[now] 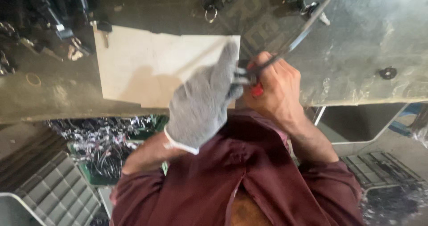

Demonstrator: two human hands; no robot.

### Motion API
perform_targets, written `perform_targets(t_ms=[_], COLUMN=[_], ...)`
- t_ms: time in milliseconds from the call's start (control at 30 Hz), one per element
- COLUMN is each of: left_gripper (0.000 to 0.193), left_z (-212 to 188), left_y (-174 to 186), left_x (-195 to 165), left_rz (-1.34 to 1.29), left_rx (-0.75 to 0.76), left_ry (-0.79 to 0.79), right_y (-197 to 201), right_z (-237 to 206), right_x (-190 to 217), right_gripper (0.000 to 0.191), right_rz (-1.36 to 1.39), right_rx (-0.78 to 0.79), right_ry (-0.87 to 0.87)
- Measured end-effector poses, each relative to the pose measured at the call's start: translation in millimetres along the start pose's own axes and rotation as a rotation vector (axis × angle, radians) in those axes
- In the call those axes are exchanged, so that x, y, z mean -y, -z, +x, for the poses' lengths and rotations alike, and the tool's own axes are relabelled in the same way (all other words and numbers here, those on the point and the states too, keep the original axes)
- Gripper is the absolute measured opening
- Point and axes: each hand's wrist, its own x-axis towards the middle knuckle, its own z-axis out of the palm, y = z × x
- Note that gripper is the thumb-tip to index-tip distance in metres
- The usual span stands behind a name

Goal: The person works at a factory bench preparing cable harnesses. They hold a black cable in a gloved hand, use red-handled pliers to cut and strip insulation from the wire ends, pull the stripped insulation free, and set the processed cable aside with other finished harnesses.

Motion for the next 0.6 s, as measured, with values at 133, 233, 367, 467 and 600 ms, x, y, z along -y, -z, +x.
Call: perform_targets(t_ms=[133, 233, 367, 467, 600], left_gripper=[0.072, 0.076, 0.080, 0.085, 0.082], left_z=[-2.0, 0.1, 9.6, 11.0, 3.9], left_y=[-0.6, 9.5, 5.1, -1.9, -2.6], left_x=[0.3, 3.7, 2.2, 1.2, 0.7], left_rz=[-0.285, -0.571, -0.315, 0.021, -0.189], left_rx=[0.031, 0.128, -0.094, -0.194, -0.033], left_ry=[-0.031, 0.019, -0.067, -0.096, -0.021], right_y=[8.1, 19.1, 25.1, 15.8, 0.2], right_z=[2.6, 13.7, 10.5, 2.9, -2.8], right_x=[1.9, 3.4, 9.8, 8.1, -12.4], right_gripper=[0.032, 0.034, 0.035, 0.035, 0.040], right_rz=[-0.012, 0.006, -0.025, -0.062, -0.092], right_rx=[-0.021, -0.072, -0.054, 0.004, -0.029], right_ry=[0.015, 0.130, 0.100, -0.024, -0.068])
